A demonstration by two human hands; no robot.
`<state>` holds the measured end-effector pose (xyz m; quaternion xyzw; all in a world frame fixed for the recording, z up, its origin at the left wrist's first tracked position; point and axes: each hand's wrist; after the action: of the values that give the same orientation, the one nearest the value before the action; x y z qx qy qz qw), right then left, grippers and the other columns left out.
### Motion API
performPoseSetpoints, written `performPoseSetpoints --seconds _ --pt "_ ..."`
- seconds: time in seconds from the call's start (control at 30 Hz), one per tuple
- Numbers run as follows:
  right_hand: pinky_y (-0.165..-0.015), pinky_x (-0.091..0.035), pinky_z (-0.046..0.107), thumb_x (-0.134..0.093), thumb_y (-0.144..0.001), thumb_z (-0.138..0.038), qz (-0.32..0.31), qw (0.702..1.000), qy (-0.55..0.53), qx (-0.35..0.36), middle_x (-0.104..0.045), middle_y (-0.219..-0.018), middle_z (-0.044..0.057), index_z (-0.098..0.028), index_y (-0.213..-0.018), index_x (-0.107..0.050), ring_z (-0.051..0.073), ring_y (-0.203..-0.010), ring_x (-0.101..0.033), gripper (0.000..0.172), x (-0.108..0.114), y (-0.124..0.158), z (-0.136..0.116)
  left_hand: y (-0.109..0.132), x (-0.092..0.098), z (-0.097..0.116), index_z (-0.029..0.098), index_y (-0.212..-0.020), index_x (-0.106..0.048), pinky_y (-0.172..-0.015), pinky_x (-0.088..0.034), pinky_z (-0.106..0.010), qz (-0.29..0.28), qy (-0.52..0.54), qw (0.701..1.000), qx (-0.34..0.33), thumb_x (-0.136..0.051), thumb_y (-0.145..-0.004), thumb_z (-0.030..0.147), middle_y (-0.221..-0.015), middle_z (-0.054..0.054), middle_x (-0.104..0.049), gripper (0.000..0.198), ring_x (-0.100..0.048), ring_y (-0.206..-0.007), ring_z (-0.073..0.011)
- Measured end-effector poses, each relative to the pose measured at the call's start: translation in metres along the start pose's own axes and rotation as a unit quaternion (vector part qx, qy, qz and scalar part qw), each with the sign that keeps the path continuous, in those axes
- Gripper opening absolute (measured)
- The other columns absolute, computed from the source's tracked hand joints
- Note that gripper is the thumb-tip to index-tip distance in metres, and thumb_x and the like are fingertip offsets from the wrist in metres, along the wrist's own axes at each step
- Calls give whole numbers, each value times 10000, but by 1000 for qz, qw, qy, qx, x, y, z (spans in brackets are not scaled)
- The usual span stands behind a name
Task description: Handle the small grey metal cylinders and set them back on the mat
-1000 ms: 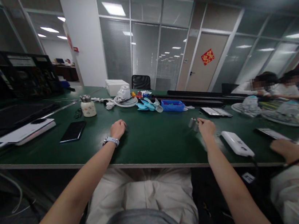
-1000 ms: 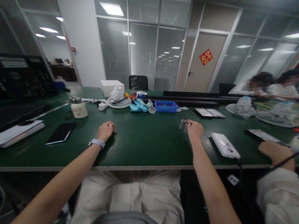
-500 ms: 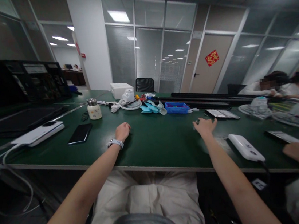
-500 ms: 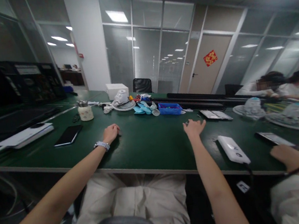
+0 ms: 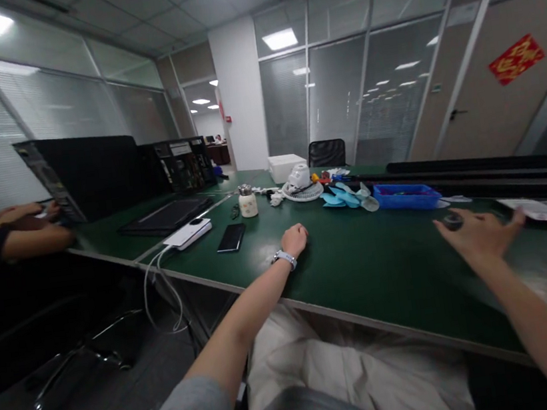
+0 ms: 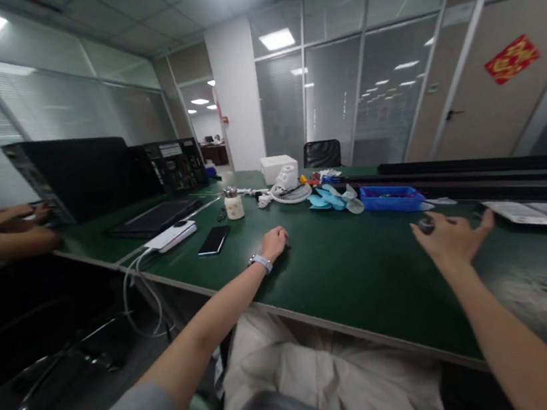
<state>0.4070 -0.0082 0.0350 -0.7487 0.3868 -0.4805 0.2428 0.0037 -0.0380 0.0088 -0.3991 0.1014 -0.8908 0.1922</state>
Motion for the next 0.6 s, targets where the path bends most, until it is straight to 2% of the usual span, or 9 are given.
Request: performPoseSetpoints --seconds 0.07,0.13,0.2,0.3,0.4,0.5,0.6 --pt "-969 -168 516 -580 -779 -563 -60 991 39 109 -669 -836 173 -209 -1106 -652 307 -987 -564 487 3 11 -32 1 0 3 234 -796 -676 -665 -417 -274 0 11 1000 -5 -402 -869 240 -818 -64 -708 283 -627 -760 -182" --pt "-977 -209 482 -611 -757 -553 -103 978 -4 183 -691 -887 144 -184 -1196 -587 287 -974 -587 574 1 27 -68 2 0 6 240 -877 -677 -669 -418 -274 7 26 999 -20 -425 -873 275 -824 -57 -704 255 -622 -756 -179" --pt "-978 -248 458 -600 -769 -545 -166 956 -77 228 -716 -846 84 -201 -1227 -550 259 -947 -617 575 -6 46 -106 4 -1 9 244 -966 -671 -671 -422 -273 -3 38 998 -44 -439 -884 344 -799 -48 -695 265 -615 -731 -172" --pt "-976 -289 429 -600 -778 -508 -223 936 -161 220 -730 -812 39 -221 -1230 -538 230 -937 -642 540 -19 73 -157 9 -2 16 233 -1070 -653 -709 -438 -277 -8 70 990 -124 -434 -889 481 -818 -40 -690 377 -604 -747 -164" --pt "-967 -323 393 -620 -768 -417 -238 931 -206 182 -732 -808 22 -225 -1236 -534 206 -927 -654 513 -30 92 -193 12 -2 21 228 -1087 -672 -798 -438 -297 -8 78 974 -214 -499 -860 502 -952 -56 -697 395 -589 -862 -177" --pt "-943 -357 357 -627 -755 -331 -243 932 -222 152 -728 -815 21 -220 -1243 -533 195 -894 -659 510 -36 104 -211 12 -3 25 221 -1018 -710 -848 -424 -319 3 84 965 -247 -510 -867 458 -990 -62 -701 345 -582 -897 -183" --pt "-958 -360 354 -641 -751 -326 -250 930 -220 155 -721 -857 29 -218 -1261 -518 195 -892 -657 536 -37 112 -217 8 -5 26 217 -924 -737 -896 -405 -335 6 93 966 -242 -537 -856 418 -970 -57 -709 292 -589 -927 -188"
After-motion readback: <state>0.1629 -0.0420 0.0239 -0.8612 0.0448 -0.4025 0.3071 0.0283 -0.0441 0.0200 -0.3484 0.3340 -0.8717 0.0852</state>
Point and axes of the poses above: each hand's wrist, its own y-axis away from the middle knuckle, its own x-axis out of the back of the hand, z = x × y
